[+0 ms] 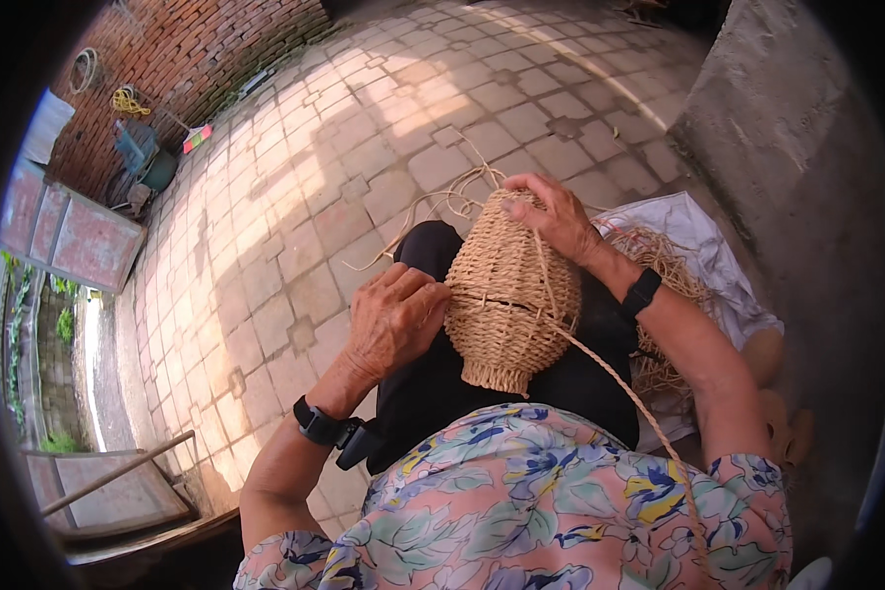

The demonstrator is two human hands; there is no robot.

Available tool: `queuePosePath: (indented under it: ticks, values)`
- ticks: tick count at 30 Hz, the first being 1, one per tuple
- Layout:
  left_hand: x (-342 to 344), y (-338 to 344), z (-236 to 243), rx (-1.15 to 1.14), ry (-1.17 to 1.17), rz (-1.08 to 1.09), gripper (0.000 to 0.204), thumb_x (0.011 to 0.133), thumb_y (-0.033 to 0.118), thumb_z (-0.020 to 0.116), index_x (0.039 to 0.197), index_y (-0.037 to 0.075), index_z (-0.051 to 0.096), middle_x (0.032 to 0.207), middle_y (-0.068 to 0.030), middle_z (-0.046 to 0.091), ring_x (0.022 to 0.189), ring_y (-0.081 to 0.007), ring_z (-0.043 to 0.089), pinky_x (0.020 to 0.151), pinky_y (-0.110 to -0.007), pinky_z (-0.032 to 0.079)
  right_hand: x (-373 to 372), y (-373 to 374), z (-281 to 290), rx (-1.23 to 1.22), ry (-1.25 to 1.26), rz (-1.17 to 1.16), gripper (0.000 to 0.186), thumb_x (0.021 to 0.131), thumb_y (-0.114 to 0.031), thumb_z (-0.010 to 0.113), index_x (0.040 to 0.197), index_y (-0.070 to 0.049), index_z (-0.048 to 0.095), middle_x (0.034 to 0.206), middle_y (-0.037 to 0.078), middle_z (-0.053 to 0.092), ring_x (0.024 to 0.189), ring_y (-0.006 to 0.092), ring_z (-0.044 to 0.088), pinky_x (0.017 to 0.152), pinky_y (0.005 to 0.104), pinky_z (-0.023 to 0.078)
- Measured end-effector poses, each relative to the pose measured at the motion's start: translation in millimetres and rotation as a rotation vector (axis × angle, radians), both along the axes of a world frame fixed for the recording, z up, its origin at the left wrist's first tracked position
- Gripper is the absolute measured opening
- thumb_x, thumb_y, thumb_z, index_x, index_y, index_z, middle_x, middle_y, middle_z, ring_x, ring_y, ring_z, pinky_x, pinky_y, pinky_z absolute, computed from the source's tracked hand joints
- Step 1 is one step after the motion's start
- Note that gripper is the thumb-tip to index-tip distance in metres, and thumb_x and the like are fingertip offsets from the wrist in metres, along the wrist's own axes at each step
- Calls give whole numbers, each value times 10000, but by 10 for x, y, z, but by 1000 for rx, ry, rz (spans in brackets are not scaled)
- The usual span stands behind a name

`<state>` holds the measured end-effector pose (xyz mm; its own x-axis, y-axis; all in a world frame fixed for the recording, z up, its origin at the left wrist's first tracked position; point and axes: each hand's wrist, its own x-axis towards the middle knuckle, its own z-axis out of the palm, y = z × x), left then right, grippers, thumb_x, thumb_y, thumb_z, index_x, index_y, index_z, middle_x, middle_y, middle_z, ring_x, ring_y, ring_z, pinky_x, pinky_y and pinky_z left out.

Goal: The recorder is weaving a basket or container using thin fibers or straw.

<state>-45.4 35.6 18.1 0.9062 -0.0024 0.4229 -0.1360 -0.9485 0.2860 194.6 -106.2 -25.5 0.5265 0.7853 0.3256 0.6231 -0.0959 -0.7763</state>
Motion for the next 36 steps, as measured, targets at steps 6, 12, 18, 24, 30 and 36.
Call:
queuePosePath:
  ticks: [6,12,18,24,30,36]
  values:
    - [-48,359,-101,103,-7,228,110,703,68,680,754,96,587,746,-69,583,739,-275,615,619,-384,487,37,-57,28,-69,34,-11,514,876,-461,596,1129,-14,597,1104,171,636,1067,306,591,940,387,438]
    - [-1226,2277,-13,394,282,1052,110,810,188,601,780,82,603,774,-143,672,697,-343,659,627,-452,510,38,-25,31,-106,48,-18,504,891,-425,600,1168,-4,595,1158,176,636,1106,292,596,964,376,438]
    - [-1354,2720,-215,487,431,1323,177,841,220,580,903,64,634,896,-182,705,840,-365,692,674,-483,530,34,-78,-48,-49,-41,-48,498,885,-416,599,1169,-7,594,1155,187,636,1109,308,597,966,384,441]
    - [-2517,3001,91,142,341,1316,243,845,201,602,1039,61,648,946,-166,715,794,-294,691,667,-424,531,37,-91,54,-6,32,-21,491,885,-425,584,1145,-9,594,1108,187,638,1071,326,601,939,395,448]
    - [-591,844,-216,-642,193,414,180,884,94,659,1057,45,661,902,-44,652,598,-71,501,553,-244,421,240,71,142,-176,23,28,452,875,-411,558,1069,-9,630,1071,189,645,1016,348,609,878,409,465]
    - [-155,152,-212,-484,134,-28,177,926,124,606,1060,11,630,882,-123,645,680,-227,611,637,-325,481,94,171,119,-276,-45,-23,378,846,-391,548,981,-64,684,974,181,679,921,348,639,805,416,482]
